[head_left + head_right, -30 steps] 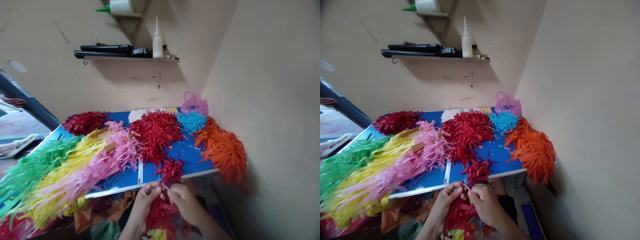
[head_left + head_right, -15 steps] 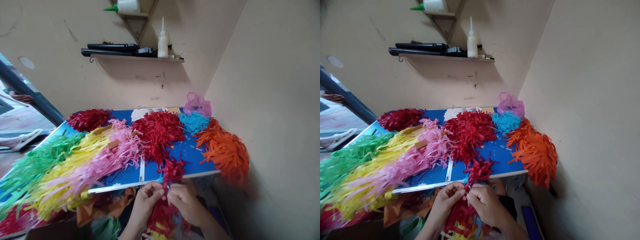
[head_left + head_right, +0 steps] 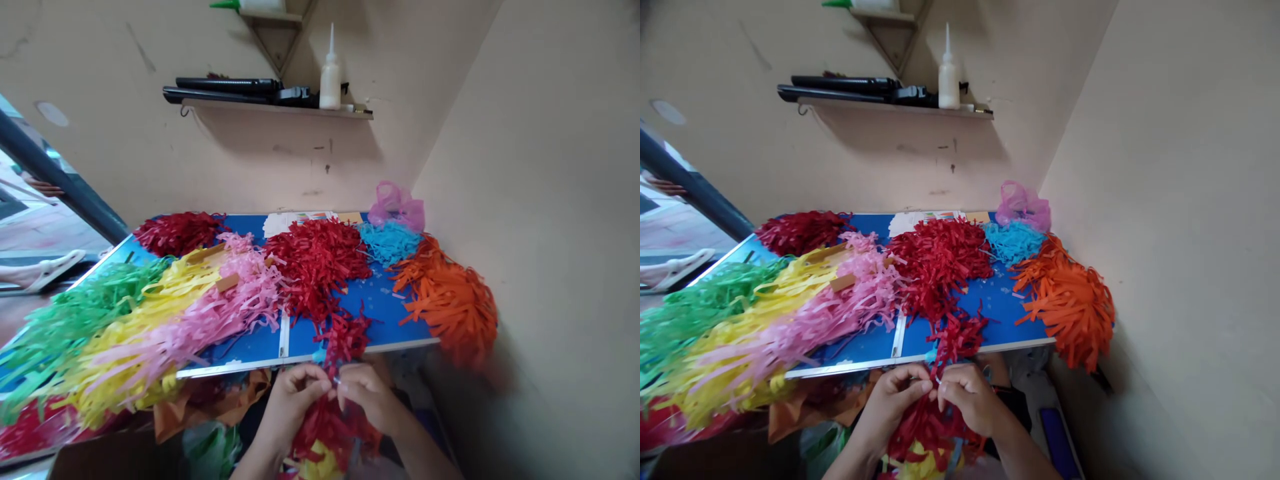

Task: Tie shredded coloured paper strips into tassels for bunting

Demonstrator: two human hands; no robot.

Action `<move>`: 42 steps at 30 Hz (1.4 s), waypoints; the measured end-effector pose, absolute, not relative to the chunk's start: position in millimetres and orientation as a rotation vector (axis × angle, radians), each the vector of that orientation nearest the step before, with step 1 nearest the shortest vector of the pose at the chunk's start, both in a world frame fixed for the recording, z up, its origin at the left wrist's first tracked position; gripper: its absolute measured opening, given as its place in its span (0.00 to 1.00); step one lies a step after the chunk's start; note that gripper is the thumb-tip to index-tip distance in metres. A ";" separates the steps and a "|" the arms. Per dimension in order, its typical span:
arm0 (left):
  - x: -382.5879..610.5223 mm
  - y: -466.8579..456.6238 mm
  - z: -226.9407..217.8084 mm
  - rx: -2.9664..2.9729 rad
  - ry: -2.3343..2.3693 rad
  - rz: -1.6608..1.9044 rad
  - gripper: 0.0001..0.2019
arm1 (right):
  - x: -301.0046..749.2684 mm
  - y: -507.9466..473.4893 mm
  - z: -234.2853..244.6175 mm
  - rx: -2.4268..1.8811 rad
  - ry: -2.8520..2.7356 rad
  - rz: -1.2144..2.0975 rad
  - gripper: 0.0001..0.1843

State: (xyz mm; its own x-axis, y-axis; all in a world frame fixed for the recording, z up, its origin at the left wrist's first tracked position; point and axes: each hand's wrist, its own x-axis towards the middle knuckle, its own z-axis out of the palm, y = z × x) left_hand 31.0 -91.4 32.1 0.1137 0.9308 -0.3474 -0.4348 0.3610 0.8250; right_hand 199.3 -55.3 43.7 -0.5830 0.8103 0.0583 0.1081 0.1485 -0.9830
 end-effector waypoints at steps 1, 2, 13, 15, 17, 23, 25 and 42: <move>30.7 -91.4 32.5 0.651 1.019 1.086 0.12 | 199.6 -55.5 44.0 -0.875 -1.818 1.481 0.27; 30.7 -91.5 32.6 0.674 1.033 1.081 0.12 | 200.0 -55.7 44.1 -0.863 -1.810 1.484 0.27; 29.8 -93.0 16.1 0.307 0.801 1.060 0.14 | 201.1 -59.2 45.7 -0.977 -1.800 1.370 0.21; 26.9 -92.3 16.8 0.258 0.783 1.034 0.13 | 200.8 -60.7 46.5 -1.016 -1.842 1.312 0.20; 24.9 -91.4 17.6 0.231 0.769 1.026 0.13 | 200.4 -62.0 47.3 -1.041 -1.889 1.276 0.19; 26.3 -90.6 20.1 0.264 0.812 1.028 0.14 | 197.1 -63.4 48.1 -1.137 -1.986 1.188 0.19; 28.6 -91.6 22.6 0.284 0.849 1.035 0.14 | 196.3 -63.1 48.3 -1.142 -2.010 1.192 0.19; 44.7 -101.6 34.3 1.041 1.338 1.204 0.13 | 188.7 -64.1 36.7 -1.046 -1.742 0.980 0.11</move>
